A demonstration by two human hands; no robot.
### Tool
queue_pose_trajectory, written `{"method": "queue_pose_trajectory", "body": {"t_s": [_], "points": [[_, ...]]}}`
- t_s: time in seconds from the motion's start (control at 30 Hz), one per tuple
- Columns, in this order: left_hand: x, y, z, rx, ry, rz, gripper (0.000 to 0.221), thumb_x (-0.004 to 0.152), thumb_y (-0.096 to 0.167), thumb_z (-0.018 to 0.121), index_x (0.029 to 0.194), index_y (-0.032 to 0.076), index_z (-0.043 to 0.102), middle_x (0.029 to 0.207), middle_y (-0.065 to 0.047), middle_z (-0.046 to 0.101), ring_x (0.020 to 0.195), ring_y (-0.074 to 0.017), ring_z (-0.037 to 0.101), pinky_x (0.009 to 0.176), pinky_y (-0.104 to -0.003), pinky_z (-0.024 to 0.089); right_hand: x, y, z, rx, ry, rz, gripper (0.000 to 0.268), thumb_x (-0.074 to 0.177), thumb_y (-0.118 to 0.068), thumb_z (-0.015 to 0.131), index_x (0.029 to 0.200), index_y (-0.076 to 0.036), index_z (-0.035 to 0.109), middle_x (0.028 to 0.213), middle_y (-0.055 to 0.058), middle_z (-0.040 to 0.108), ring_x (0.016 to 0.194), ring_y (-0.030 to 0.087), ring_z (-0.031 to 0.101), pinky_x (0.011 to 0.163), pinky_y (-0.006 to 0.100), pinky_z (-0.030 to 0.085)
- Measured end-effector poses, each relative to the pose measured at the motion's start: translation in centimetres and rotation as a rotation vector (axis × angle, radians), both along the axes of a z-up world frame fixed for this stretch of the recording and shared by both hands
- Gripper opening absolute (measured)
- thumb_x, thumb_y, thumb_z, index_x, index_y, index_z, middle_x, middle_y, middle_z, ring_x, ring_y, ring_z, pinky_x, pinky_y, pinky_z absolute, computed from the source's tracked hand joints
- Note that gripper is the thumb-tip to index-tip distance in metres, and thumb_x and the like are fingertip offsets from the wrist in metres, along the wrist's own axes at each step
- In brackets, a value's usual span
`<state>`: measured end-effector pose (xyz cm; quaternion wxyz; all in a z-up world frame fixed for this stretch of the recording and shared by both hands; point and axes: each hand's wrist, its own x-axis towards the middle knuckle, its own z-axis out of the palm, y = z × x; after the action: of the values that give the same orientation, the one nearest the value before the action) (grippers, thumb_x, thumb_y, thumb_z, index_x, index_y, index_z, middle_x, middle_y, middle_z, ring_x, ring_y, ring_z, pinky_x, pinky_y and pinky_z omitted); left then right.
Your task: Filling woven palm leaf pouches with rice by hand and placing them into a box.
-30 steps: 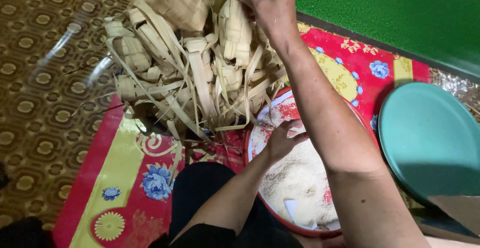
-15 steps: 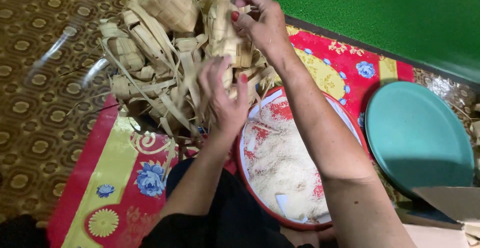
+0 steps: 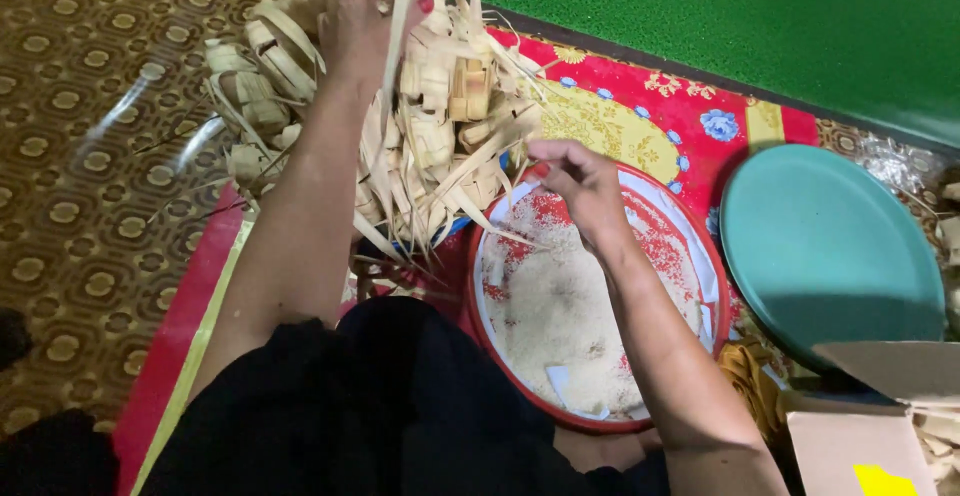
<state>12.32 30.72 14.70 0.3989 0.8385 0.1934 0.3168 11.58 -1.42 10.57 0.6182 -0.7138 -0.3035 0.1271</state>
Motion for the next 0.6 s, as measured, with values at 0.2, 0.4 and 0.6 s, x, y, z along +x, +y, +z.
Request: {"method": "queue_pose_trajectory", "body": {"t_s": [0.2,0.4,0.6], "points": [[-1.1,-1.5,0.9,0.065,0.027,0.065,0.019,0.098,0.034,0.073,0.093,0.021,0.060,0.077,0.006,0.067,0.067,-0.0195,0.062,0.059,-0.044,0.050,-3.7,-9.5,-7.0,0.053,0.393,-0.190,0.024,0.095,0.002,0.064,0.117,0.000,0.072,0.104,0.017,0.073,0.080,0.023,0.073,0.077,0.033,0.062],[-1.0,-1.0,0.5,-0.058,-0.115,-0.036,0.035,0.094,0.016,0.079,0.122,0.014,0.059,0.114,-0.011,0.071,0.091,-0.0219,0.076,0.071,-0.033,0.067,-7.8,-17.5,-9.1,-0.053,0.547,-0.320,0.024,0.095,0.003,0.061,0.117,0.005,0.072,0.105,0.025,0.072,0.079,0.027,0.072,0.078,0.038,0.061],[-2.9,-1.1,3.2,-0.344,-0.071,-0.074,0.045,0.090,-0.008,0.065,0.132,0.006,0.057,0.120,-0.021,0.061,0.087,-0.0173,0.079,0.067,-0.017,0.071,-9.8,-22.0,-11.1,-0.054,0.620,-0.457,0.023,0.096,0.006,0.060,0.116,0.008,0.072,0.102,0.027,0.071,0.072,0.026,0.069,0.068,0.034,0.059]]}}
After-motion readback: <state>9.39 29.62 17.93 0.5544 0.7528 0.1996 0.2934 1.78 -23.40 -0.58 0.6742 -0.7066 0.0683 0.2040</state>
